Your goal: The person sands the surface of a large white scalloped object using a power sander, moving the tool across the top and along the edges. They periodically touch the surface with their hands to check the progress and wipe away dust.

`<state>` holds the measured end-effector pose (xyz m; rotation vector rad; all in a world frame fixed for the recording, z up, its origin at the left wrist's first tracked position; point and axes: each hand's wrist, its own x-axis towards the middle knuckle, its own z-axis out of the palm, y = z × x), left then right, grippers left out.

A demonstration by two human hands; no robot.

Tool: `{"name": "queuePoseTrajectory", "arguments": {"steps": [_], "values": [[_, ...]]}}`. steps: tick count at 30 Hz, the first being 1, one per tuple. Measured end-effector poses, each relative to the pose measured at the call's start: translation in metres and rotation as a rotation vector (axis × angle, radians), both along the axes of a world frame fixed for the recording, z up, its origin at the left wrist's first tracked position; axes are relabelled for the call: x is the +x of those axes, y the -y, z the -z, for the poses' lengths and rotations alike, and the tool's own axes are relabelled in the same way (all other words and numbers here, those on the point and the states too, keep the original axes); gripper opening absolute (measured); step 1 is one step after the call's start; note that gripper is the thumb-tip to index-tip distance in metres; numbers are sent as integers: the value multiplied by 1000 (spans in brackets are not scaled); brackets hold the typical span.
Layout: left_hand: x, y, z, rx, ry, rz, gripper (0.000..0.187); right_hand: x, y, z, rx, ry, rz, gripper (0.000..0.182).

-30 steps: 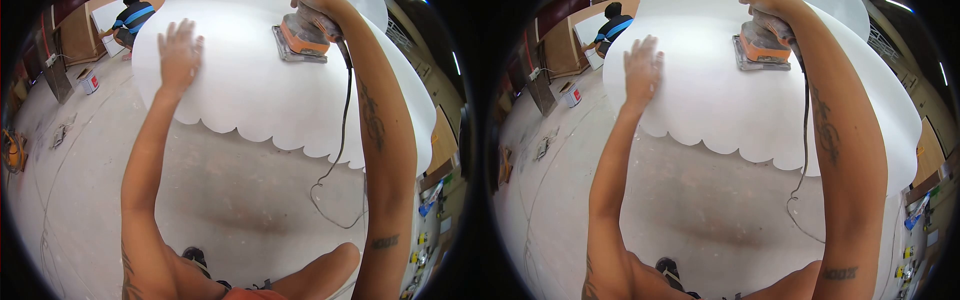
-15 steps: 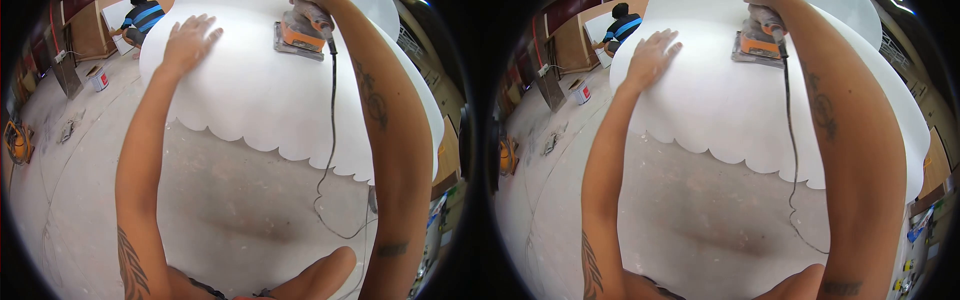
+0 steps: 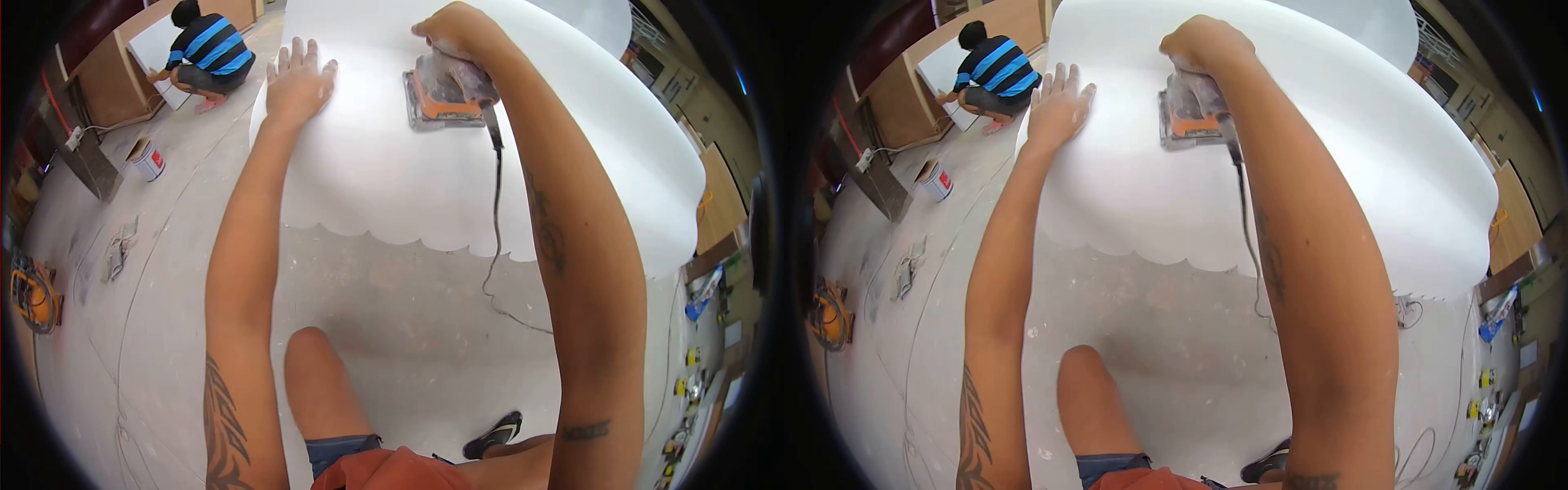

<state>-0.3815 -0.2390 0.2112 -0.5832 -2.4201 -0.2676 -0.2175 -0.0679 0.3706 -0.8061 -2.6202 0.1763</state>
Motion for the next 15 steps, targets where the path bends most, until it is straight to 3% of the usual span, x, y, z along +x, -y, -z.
{"name": "queuePoseTrajectory", "arguments": {"steps": [2, 4, 6, 11, 15], "values": [[-2, 18, -1, -30, -44, 139, 61, 0, -9, 12, 26, 30, -127, 42], [-6, 34, -2, -64, -100, 276, 57, 8, -12, 10, 25, 31, -99, 44], [-10, 49, -4, -80, -125, 559, 51, 12, -18, 8, 19, 20, -78, 45], [5, 48, -17, 39, 3, 548, 46, -4, -51, 1, -32, -30, 152, 45], [1, 41, -10, 107, -51, 561, 48, 4, -27, 0, -51, -38, 85, 45]]}}
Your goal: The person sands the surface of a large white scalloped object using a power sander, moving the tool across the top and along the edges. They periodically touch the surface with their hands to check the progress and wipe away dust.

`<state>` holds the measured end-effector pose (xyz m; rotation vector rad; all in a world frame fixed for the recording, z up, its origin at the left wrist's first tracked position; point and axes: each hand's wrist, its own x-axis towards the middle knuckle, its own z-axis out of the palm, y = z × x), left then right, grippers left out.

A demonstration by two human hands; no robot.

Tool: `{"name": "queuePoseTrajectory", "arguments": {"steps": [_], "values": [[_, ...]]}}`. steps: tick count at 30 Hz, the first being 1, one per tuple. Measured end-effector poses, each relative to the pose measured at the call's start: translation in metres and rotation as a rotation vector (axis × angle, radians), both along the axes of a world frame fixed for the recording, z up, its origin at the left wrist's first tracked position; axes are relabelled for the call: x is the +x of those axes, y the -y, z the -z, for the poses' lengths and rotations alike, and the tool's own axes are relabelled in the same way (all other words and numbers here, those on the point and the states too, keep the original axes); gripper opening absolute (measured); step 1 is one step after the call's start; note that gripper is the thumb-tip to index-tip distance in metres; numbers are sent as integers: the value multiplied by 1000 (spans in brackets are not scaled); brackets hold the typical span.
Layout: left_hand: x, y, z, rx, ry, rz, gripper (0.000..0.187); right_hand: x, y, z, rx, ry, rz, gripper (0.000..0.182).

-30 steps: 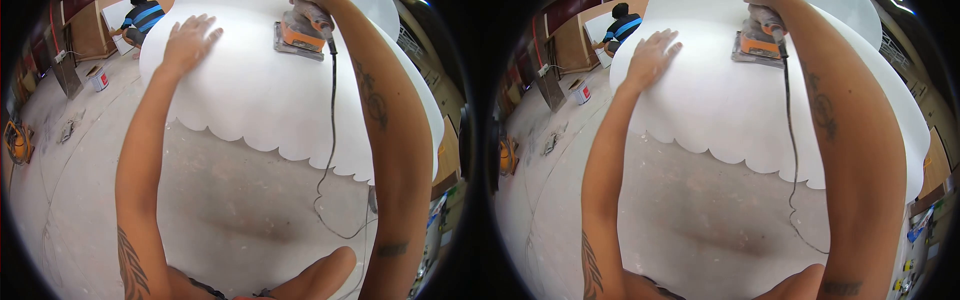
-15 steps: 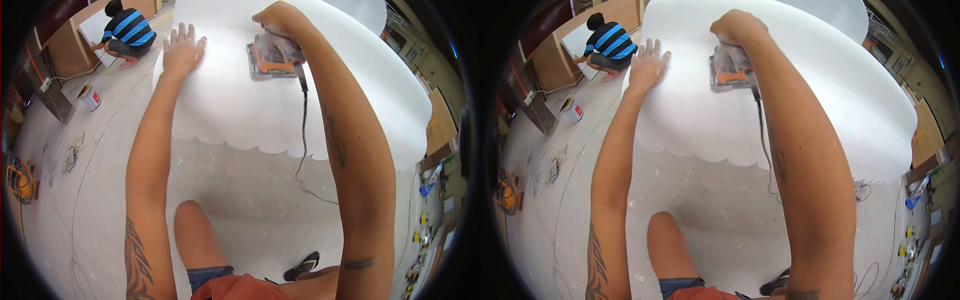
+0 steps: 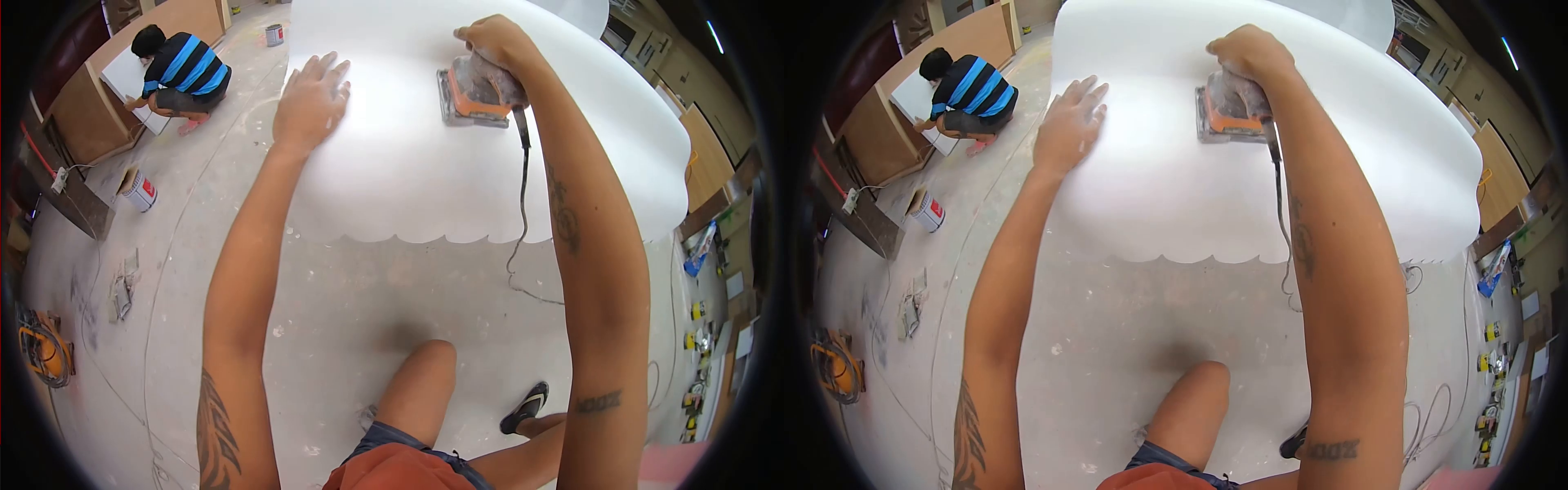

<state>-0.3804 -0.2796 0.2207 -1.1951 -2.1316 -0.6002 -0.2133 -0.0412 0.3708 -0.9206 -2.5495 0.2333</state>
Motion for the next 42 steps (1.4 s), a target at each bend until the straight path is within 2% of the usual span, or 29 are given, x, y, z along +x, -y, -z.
{"name": "queuePoseTrajectory", "arguments": {"steps": [1, 3, 6, 10, 16, 18, 23, 28, 30, 33, 37, 39, 42], "values": [[-1, -2, 0, -1, -6, -1, 48, 3, 12, -3, -1, -6, -1, 45], [4, -9, 1, 9, -77, -236, 54, 13, 29, -4, -18, 92, -49, 46], [12, -10, 6, 0, 27, -318, 59, 10, 28, 8, 109, 79, 20, 42], [8, -8, 7, 52, 55, -350, 58, -6, 7, -6, 20, 74, 45, 40], [21, -4, 0, 52, 53, -216, 51, 1, 25, -7, 24, 14, 64, 40], [21, 1, -1, -80, -74, -7, 48, 8, 37, -3, 36, 80, -64, 40], [30, 4, 3, -65, -112, 55, 43, 25, 47, 9, 107, 60, -71, 40], [38, 5, -8, -7, -61, 33, 35, 7, 33, -16, 30, 60, 93, 38], [40, 7, -10, 50, -97, 99, 29, 7, 35, -18, -6, 72, 38, 38], [38, 8, -9, 33, -88, 141, 31, 8, 48, -9, -26, 97, -51, 38], [54, -16, -4, 173, 30, 96, 26, 11, 48, -8, -1, 109, -38, 37], [70, -34, -2, 145, -46, -165, 25, 8, 41, -15, -15, 65, -15, 37], [70, -35, -5, 175, 60, -142, 26, 5, 36, -16, -78, 33, 30, 37]]}}
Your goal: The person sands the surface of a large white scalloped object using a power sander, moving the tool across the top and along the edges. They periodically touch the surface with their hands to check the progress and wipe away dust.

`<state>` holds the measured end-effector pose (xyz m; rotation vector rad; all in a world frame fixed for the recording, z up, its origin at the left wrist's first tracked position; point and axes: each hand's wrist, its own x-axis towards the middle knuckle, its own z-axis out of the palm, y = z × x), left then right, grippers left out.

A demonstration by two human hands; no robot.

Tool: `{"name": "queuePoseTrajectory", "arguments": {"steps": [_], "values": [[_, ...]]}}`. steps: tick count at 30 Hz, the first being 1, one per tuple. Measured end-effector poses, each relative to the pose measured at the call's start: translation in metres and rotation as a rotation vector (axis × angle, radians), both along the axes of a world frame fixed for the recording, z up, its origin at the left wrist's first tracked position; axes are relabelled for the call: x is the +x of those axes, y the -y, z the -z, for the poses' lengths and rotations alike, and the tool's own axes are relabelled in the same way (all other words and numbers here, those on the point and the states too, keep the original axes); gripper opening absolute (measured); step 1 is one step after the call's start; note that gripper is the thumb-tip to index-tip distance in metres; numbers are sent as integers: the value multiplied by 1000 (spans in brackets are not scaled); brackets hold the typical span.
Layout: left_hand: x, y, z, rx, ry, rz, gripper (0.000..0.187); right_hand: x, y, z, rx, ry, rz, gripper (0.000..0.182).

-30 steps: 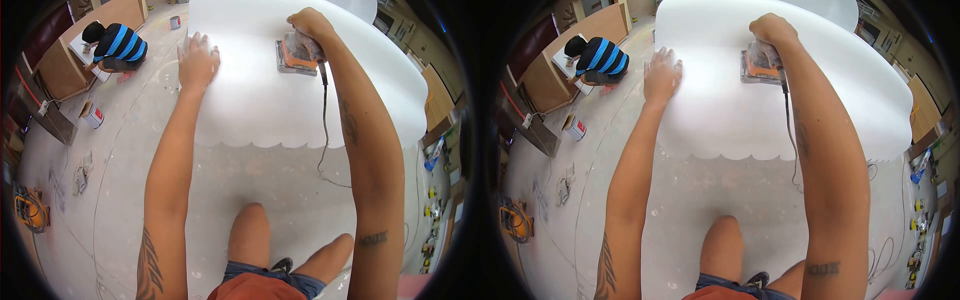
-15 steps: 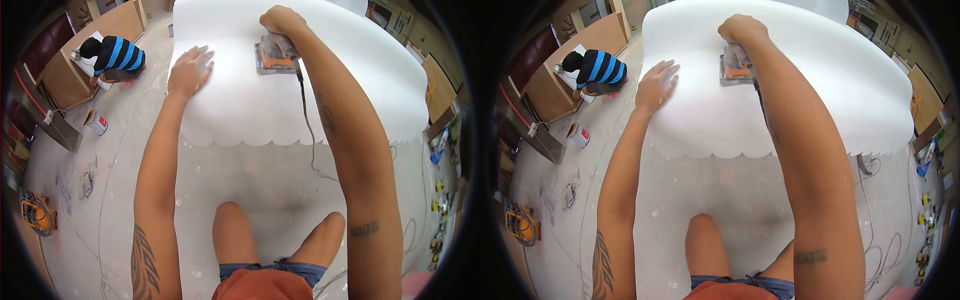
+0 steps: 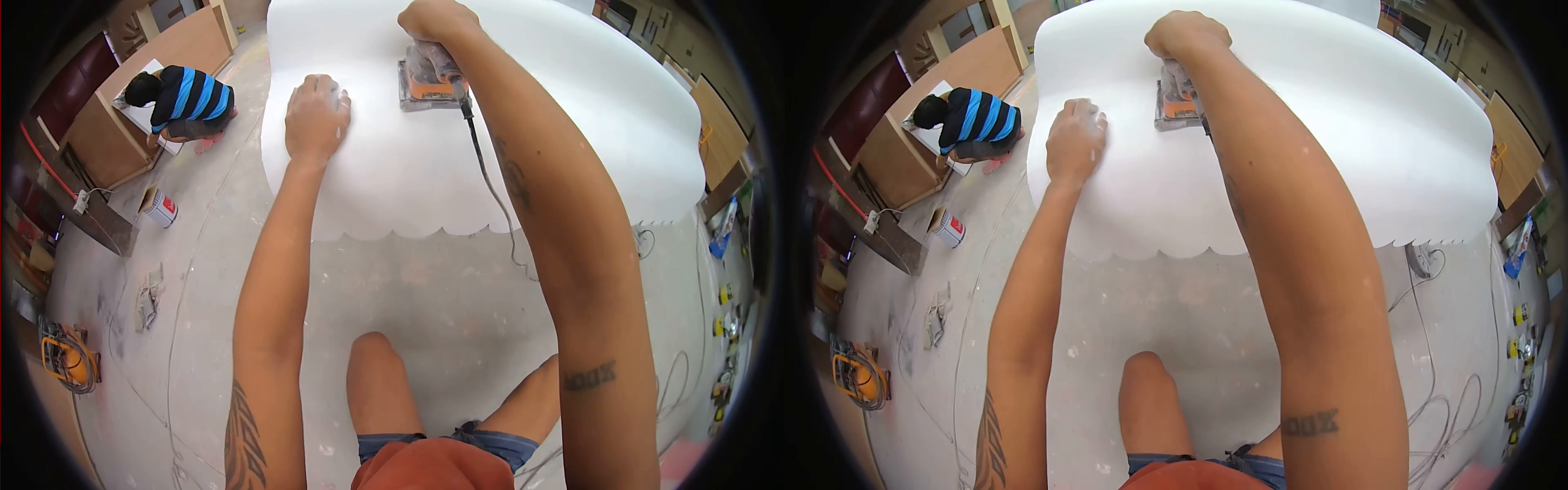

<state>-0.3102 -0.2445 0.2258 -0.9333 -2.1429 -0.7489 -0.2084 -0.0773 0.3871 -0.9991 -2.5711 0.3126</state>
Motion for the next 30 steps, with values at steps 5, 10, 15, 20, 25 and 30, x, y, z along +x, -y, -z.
{"name": "queuePoseTrajectory", "arguments": {"steps": [5, 10, 15, 20, 25, 30], "values": [[-10, 5, 0, 35, -86, 70, 28, 21, 26, 15, 128, -3, -110, 37], [0, 3, 4, 17, -30, 17, 29, 32, 0, 18, 128, -54, -51, 37], [-1, 4, 4, 13, -10, 25, 28, 17, -30, 16, 359, -145, -4, 30], [-1, 4, 7, 14, -58, 5, 28, 39, 16, 18, 502, -36, -148, 33], [1, 4, 8, 36, -118, 19, 30, 41, 29, 23, 259, 109, -56, 38], [6, 10, 5, 19, -89, 152, 22, 35, -4, 16, 200, 12, -19, 39]]}}
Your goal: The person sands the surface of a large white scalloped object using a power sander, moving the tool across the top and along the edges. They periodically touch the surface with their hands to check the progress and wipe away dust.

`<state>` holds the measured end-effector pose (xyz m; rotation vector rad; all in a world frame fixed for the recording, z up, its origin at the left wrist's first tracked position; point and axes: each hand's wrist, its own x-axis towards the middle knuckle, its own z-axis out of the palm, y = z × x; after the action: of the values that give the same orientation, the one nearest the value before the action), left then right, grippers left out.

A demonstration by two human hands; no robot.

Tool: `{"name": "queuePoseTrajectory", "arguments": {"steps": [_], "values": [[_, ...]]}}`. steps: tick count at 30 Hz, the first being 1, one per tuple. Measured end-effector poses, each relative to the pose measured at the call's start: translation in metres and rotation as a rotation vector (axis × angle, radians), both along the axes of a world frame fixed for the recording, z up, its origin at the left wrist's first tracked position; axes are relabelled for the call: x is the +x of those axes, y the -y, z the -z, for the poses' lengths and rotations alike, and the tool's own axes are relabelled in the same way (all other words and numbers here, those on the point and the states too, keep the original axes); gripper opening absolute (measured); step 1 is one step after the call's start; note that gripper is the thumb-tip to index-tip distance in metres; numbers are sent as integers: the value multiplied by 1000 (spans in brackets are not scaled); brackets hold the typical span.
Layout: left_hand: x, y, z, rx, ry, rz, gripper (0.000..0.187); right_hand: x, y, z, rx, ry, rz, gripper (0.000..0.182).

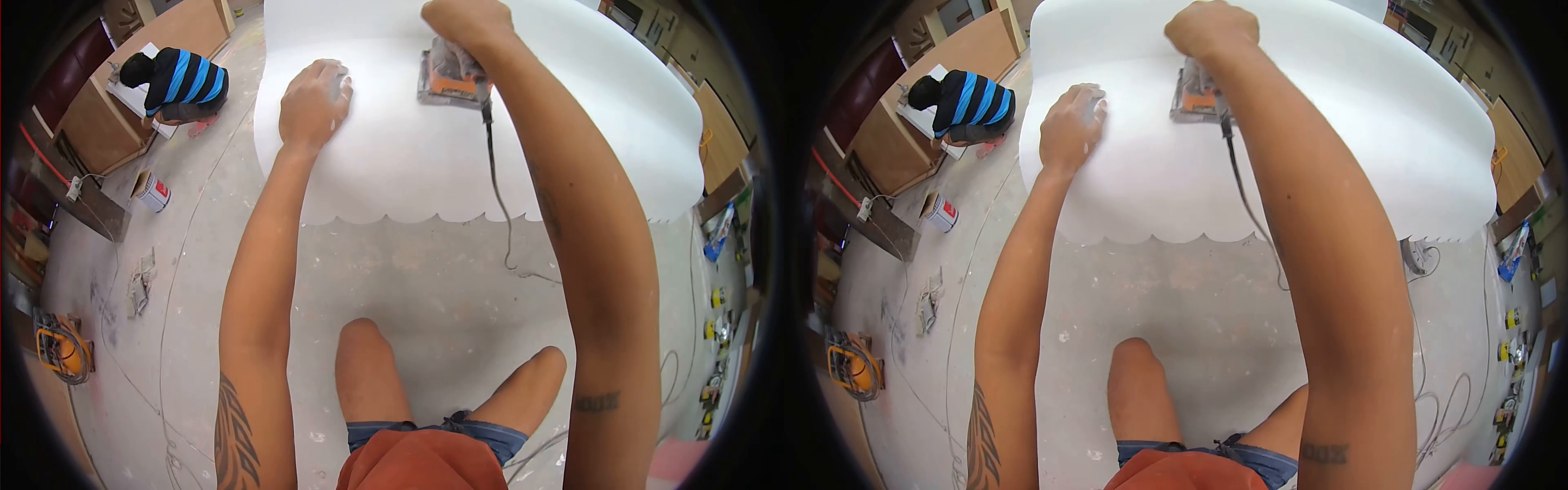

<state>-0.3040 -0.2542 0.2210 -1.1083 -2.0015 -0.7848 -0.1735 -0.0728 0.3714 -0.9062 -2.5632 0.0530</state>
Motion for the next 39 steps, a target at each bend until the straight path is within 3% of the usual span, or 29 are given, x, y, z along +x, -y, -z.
{"name": "queuePoseTrajectory", "arguments": {"steps": [2, 6, 10, 15, 19, 22, 24, 25, 27, 28, 30, 32, 34, 35, 37, 39], "values": [[-3, 1, 3, 9, -34, 20, 19, 2, -12, -7, 219, 83, 24, 40], [-1, 3, 2, 10, -33, 39, 17, 18, -38, -11, 85, 109, 95, 47], [-4, 5, 3, 13, -59, 42, 21, 36, -68, -11, 109, 158, 171, 44], [3, 11, 4, -211, -495, 389, 29, 31, -85, -7, 96, 37, 212, 41], [8, 10, 3, -250, -579, 413, 24, 26, -69, -4, 143, -28, 84, 42], [2, 7, 7, -243, -449, 376, 28, 24, -51, 1, 91, -35, 45, 44], [2, 6, 5, -151, -163, 211, 26, 25, -42, 5, 92, -67, 22, 43], [4, 7, 2, -154, -162, 210, 26, 25, -38, 7, 106, -33, -2, 43], [13, 9, -3, -130, 167, 185, 31, 40, -10, 6, 19, -33, 11, 42], [18, 4, -2, -125, 163, 185, 31, 41, -5, 8, 24, -37, 10, 42], [35, -14, 4, -48, -60, 416, 56, 42, 3, 13, 6, -40, -3, 43], [89, -29, 6, 35, -33, 496, 83, 45, 12, 18, -4, -2, -10, 41], [125, -52, 9, 50, -40, 444, 95, 46, 21, 23, -10, -40, 24, 42], [135, -59, 8, 53, -34, 422, 95, 48, 29, 28, -9, -34, 2, 42], [147, -72, -1, 226, 281, 582, 81, 56, 35, 37, 127, -125, 11, 46], [140, -74, -10, 196, 393, 619, 75, 52, 31, 41, 120, -132, 7, 48]]}}
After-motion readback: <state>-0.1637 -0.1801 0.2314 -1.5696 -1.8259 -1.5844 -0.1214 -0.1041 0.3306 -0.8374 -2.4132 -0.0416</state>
